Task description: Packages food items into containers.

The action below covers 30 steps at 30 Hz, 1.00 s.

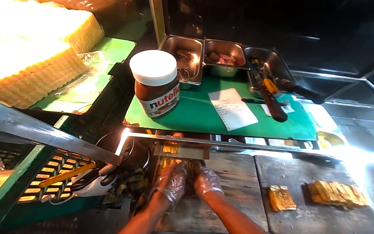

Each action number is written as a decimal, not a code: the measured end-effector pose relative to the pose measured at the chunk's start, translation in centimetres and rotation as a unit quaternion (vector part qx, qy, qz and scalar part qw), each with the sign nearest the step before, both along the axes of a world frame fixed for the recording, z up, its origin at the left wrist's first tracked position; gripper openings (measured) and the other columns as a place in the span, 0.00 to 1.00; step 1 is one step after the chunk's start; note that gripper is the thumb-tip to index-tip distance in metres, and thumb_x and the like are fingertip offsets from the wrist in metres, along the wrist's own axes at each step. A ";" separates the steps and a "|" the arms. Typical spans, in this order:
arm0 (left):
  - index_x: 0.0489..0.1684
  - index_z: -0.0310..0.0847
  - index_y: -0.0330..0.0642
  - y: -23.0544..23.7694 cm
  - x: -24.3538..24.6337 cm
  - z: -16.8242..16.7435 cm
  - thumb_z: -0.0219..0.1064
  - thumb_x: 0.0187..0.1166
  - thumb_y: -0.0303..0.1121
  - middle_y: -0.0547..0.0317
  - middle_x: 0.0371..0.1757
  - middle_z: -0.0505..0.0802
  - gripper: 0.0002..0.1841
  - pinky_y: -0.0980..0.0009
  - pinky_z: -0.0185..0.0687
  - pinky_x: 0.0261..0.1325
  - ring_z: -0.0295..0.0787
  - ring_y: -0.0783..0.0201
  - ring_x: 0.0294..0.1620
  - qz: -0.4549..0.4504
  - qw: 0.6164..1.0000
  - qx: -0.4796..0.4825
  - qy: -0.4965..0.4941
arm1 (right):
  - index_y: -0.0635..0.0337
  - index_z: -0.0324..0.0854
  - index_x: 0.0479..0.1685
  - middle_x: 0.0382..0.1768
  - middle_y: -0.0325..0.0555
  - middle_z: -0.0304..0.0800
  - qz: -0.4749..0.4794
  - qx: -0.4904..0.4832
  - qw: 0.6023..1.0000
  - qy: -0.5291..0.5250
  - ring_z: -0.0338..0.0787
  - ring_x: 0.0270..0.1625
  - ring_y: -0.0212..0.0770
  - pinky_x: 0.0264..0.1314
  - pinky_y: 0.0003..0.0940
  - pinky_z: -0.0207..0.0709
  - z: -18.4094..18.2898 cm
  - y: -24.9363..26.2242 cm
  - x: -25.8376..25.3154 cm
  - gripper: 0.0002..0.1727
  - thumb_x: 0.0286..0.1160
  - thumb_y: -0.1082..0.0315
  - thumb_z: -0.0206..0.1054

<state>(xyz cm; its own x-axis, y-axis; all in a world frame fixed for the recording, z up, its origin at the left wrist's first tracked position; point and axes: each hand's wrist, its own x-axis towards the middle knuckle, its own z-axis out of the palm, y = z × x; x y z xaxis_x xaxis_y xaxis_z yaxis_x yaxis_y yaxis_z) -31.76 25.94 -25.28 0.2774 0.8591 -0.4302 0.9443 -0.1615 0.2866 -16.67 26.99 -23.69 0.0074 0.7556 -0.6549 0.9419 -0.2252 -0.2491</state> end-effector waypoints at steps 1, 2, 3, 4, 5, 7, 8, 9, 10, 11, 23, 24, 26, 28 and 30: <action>0.77 0.78 0.44 0.0 -0.2 -0.2 0.57 0.84 0.39 0.46 0.79 0.81 0.24 0.47 0.64 0.84 0.74 0.44 0.81 -0.001 1.000 -0.001 0.002 | 0.34 0.67 0.87 0.70 0.43 0.88 -0.060 0.002 0.998 0.025 0.88 0.71 0.50 0.72 0.60 0.79 -0.1 -0.2 0.3 0.31 0.82 0.53 0.58; 0.77 0.79 0.45 0.0 -0.4 -0.3 0.56 0.84 0.40 0.47 0.80 0.81 0.24 0.46 0.63 0.84 0.74 0.44 0.81 -0.003 1.000 0.000 0.001 | 0.33 0.68 0.86 0.69 0.42 0.89 -0.120 0.005 0.992 0.049 0.88 0.71 0.48 0.73 0.58 0.78 -0.2 -0.2 0.6 0.30 0.82 0.50 0.59; 0.76 0.80 0.48 0.0 -0.5 -0.4 0.57 0.83 0.40 0.48 0.80 0.81 0.24 0.46 0.64 0.84 0.73 0.44 0.82 -0.005 1.000 0.003 -0.005 | 0.34 0.70 0.85 0.69 0.41 0.89 -0.162 0.007 0.984 0.067 0.87 0.72 0.46 0.75 0.57 0.78 -0.3 -0.2 0.7 0.30 0.82 0.47 0.59; 0.78 0.79 0.51 -0.1 -0.5 -0.5 0.57 0.83 0.41 0.50 0.82 0.80 0.24 0.46 0.64 0.84 0.73 0.45 0.82 -0.011 1.000 0.002 -0.009 | 0.35 0.71 0.84 0.70 0.40 0.89 -0.179 0.005 0.981 0.074 0.87 0.73 0.45 0.76 0.56 0.77 -0.4 -0.3 0.6 0.30 0.83 0.45 0.59; 0.78 0.79 0.51 -0.2 -0.4 -0.6 0.57 0.83 0.40 0.50 0.81 0.81 0.24 0.46 0.65 0.83 0.74 0.45 0.81 -0.013 1.000 0.009 -0.010 | 0.36 0.71 0.84 0.71 0.41 0.88 -0.157 -0.003 0.986 0.058 0.86 0.73 0.46 0.76 0.57 0.76 -0.5 -0.2 0.4 0.29 0.84 0.44 0.57; 0.78 0.77 0.44 0.0 0.1 -0.1 0.55 0.84 0.39 0.45 0.79 0.82 0.24 0.45 0.65 0.83 0.75 0.43 0.81 -0.016 1.000 0.004 0.016 | 0.43 0.73 0.82 0.70 0.48 0.88 -0.065 -0.034 0.997 -0.007 0.86 0.73 0.52 0.74 0.61 0.77 0.3 0.3 0.0 0.28 0.86 0.46 0.53; 0.79 0.76 0.41 0.3 0.3 0.5 0.55 0.85 0.39 0.43 0.79 0.81 0.25 0.44 0.65 0.84 0.74 0.41 0.81 -0.025 0.999 -0.011 0.038 | 0.47 0.74 0.81 0.70 0.52 0.87 -0.022 -0.042 0.998 -0.037 0.86 0.72 0.56 0.72 0.63 0.77 1.0 0.3 -0.2 0.27 0.87 0.49 0.52; 0.79 0.75 0.39 0.5 0.4 1.1 0.55 0.85 0.39 0.42 0.79 0.81 0.26 0.44 0.65 0.83 0.74 0.41 0.81 -0.032 0.998 -0.024 0.051 | 0.50 0.74 0.80 0.70 0.54 0.87 0.016 -0.032 0.997 -0.064 0.87 0.70 0.59 0.68 0.65 0.79 1.7 0.1 -0.4 0.26 0.87 0.54 0.52; 0.79 0.75 0.38 0.6 0.5 1.4 0.55 0.84 0.39 0.42 0.79 0.81 0.25 0.45 0.64 0.84 0.73 0.41 0.81 -0.032 0.998 -0.028 0.053 | 0.51 0.73 0.81 0.70 0.55 0.86 0.045 -0.001 0.995 -0.085 0.89 0.68 0.59 0.64 0.63 0.82 2.2 -0.2 -0.6 0.26 0.86 0.57 0.52; 0.77 0.77 0.39 0.7 0.5 1.3 0.56 0.84 0.39 0.43 0.78 0.82 0.25 0.46 0.65 0.83 0.75 0.42 0.80 -0.026 0.998 -0.021 0.048 | 0.52 0.73 0.82 0.71 0.57 0.84 0.067 0.036 0.993 -0.095 0.90 0.65 0.60 0.61 0.61 0.84 2.3 -0.6 -0.6 0.26 0.86 0.60 0.53; 0.54 0.95 0.57 -5.6 8.8 3.0 0.67 0.80 0.47 0.64 0.55 0.96 0.14 0.58 0.85 0.67 0.92 0.64 0.59 0.114 0.947 0.177 -0.243 | 0.50 0.93 0.61 0.60 0.46 0.95 0.019 0.333 0.925 0.184 0.92 0.65 0.44 0.73 0.44 0.84 1.5 -6.3 17.7 0.18 0.82 0.72 0.61; 0.51 0.96 0.56 -7.0 12.1 3.4 0.68 0.80 0.45 0.66 0.50 0.97 0.13 0.64 0.87 0.64 0.93 0.69 0.55 0.146 0.928 0.158 -0.303 | 0.52 0.92 0.61 0.61 0.49 0.94 -0.008 0.294 0.948 0.120 0.91 0.67 0.47 0.74 0.46 0.81 1.9 -6.7 23.1 0.18 0.83 0.70 0.59; 0.59 0.93 0.54 -7.8 19.3 3.9 0.69 0.81 0.46 0.68 0.51 0.97 0.16 0.71 0.88 0.62 0.92 0.75 0.53 0.174 0.915 0.002 -0.364 | 0.49 0.84 0.74 0.73 0.51 0.86 -0.031 0.097 0.994 0.034 0.82 0.78 0.50 0.84 0.52 0.70 2.5 -5.9 32.9 0.22 0.86 0.66 0.54; 0.82 0.75 0.52 -6.2 26.8 2.4 0.74 0.75 0.47 0.59 0.61 0.93 0.33 0.63 0.87 0.66 0.92 0.66 0.58 0.162 0.904 -0.165 -0.359 | 0.46 0.72 0.86 0.82 0.54 0.75 0.017 -0.016 0.999 0.039 0.74 0.84 0.55 0.87 0.58 0.64 1.3 -5.1 38.2 0.31 0.80 0.60 0.65; 0.93 0.58 0.54 -4.9 32.9 -0.1 0.80 0.64 0.50 0.53 0.75 0.85 0.50 0.53 0.78 0.77 0.84 0.56 0.73 0.098 0.937 -0.209 -0.261 | 0.43 0.64 0.90 0.83 0.58 0.71 0.085 -0.049 0.993 0.064 0.71 0.84 0.61 0.84 0.66 0.65 -0.9 -5.2 39.6 0.43 0.69 0.53 0.75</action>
<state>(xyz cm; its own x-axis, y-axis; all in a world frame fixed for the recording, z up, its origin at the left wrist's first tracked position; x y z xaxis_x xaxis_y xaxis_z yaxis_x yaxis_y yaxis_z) 1.18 21.02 -25.37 0.3987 0.7021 -0.5900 0.6576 0.2296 0.7175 22.90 21.79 -24.59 -0.2036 0.6717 -0.7123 0.9302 -0.0943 -0.3548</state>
